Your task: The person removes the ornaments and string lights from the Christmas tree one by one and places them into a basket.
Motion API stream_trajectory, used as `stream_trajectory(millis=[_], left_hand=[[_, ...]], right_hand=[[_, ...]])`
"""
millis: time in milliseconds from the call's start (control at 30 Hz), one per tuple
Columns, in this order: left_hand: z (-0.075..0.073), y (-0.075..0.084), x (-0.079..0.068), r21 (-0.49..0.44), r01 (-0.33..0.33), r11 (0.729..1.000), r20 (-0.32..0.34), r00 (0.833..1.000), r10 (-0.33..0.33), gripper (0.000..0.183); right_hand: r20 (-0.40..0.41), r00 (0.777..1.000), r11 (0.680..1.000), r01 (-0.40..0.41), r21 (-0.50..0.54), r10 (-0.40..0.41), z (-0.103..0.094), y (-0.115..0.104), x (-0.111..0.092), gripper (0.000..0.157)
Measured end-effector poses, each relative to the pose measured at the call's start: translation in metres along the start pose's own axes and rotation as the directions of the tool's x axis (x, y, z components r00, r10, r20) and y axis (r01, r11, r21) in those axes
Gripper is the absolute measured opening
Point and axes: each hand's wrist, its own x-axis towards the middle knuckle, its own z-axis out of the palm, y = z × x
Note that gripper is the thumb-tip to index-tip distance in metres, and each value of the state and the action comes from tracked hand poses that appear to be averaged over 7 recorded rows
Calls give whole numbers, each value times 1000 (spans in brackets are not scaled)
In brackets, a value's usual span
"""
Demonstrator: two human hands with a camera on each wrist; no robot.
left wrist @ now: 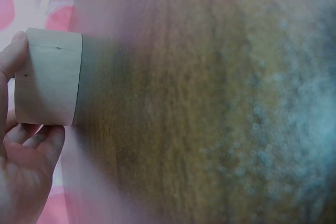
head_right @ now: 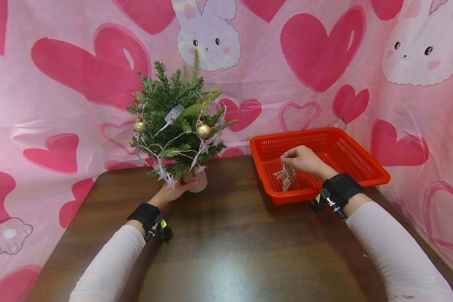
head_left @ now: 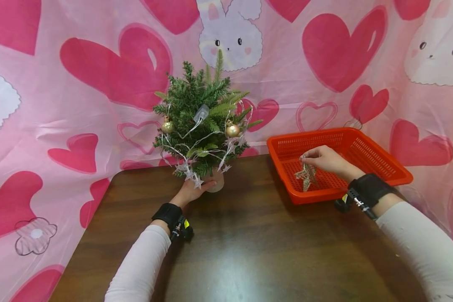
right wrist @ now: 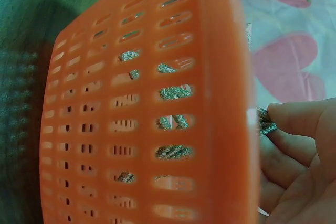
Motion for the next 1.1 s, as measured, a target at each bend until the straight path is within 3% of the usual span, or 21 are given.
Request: stream_trajectory(millis=[100, 233, 467, 933, 1100], left_hand=[[-1, 0, 0, 31, 4, 1000, 7, 1000, -4, 68], [-1, 0, 0, -10, 57, 998, 33, 998, -57, 62], [0, 0, -1, -19, 34, 999, 24, 999, -33, 59], [-1, 1, -2, 4, 62, 998, 22, 998, -62, 60], [-1, 0, -1, 21, 44, 999, 14, 999, -45, 59]], right_hand=[[6, 1000, 1000, -5, 6, 5, 2, 3, 2, 37], [13, 1000, 1000, -4, 20, 4, 4, 6, 2, 36], [44, 999, 1000, 5, 30, -6, 9, 7, 2, 32], [83, 996, 999, -42, 4, 42, 17, 12, 6, 36], [83, 995, 999, -49, -17, 50, 19, 13, 9, 38]])
